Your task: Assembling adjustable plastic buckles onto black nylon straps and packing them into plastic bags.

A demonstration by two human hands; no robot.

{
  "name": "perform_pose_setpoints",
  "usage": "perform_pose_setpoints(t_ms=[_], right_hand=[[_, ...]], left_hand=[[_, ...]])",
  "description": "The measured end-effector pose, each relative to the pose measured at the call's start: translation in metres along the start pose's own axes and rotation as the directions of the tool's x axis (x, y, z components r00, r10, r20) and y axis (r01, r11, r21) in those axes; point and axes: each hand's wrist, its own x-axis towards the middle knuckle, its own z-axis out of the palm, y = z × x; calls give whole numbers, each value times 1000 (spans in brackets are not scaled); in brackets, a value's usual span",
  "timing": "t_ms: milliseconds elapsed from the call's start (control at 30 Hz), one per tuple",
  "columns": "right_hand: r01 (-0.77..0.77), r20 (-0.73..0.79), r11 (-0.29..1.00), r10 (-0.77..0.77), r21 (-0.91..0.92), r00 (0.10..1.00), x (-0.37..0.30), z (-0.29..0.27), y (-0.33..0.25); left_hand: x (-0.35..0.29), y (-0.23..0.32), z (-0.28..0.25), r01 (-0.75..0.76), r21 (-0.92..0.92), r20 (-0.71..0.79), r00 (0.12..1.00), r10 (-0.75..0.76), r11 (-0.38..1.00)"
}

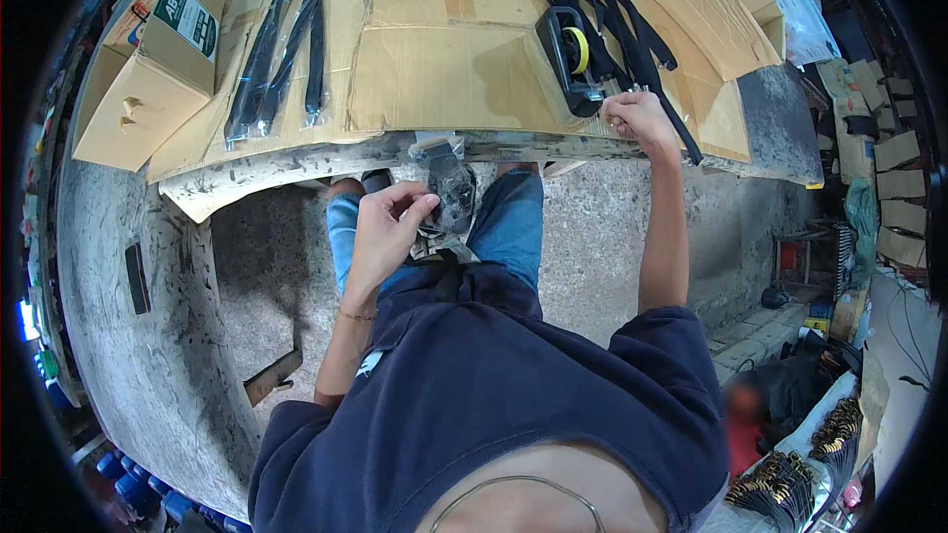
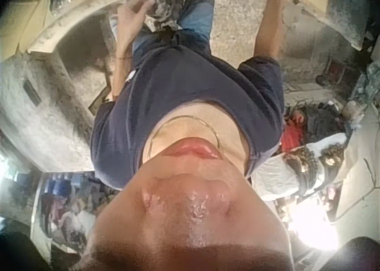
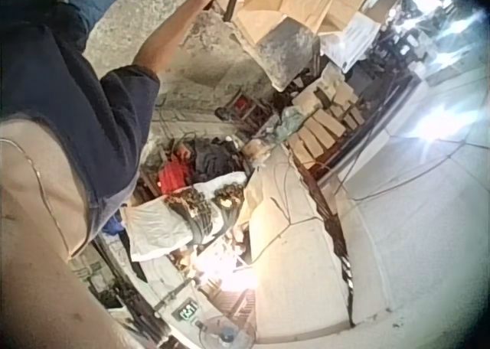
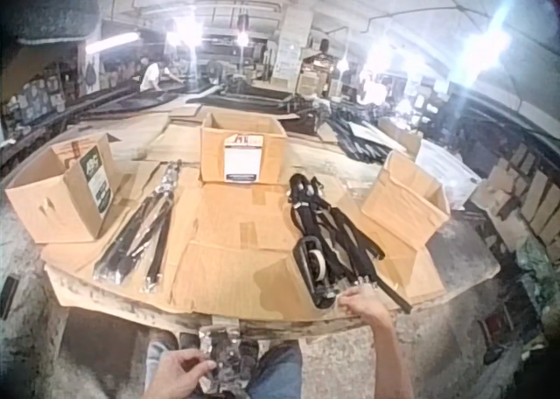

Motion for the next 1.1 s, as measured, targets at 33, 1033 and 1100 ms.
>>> perform_pose_setpoints(t_ms=[33,1033,1100], right_hand=[[1,3,1000,-1,9,1000,1,0,1],[217,140,944,-257,250,956,-93,104,-47],[182,196,893,-282,412,939,-105,122,-64]], left_hand=[[0,-1,0,3,4,-6,1000,-3,1000],[15,2,-5,-60,-290,-163,987,13,955],[15,2,-5,-79,-336,-167,986,23,938]])
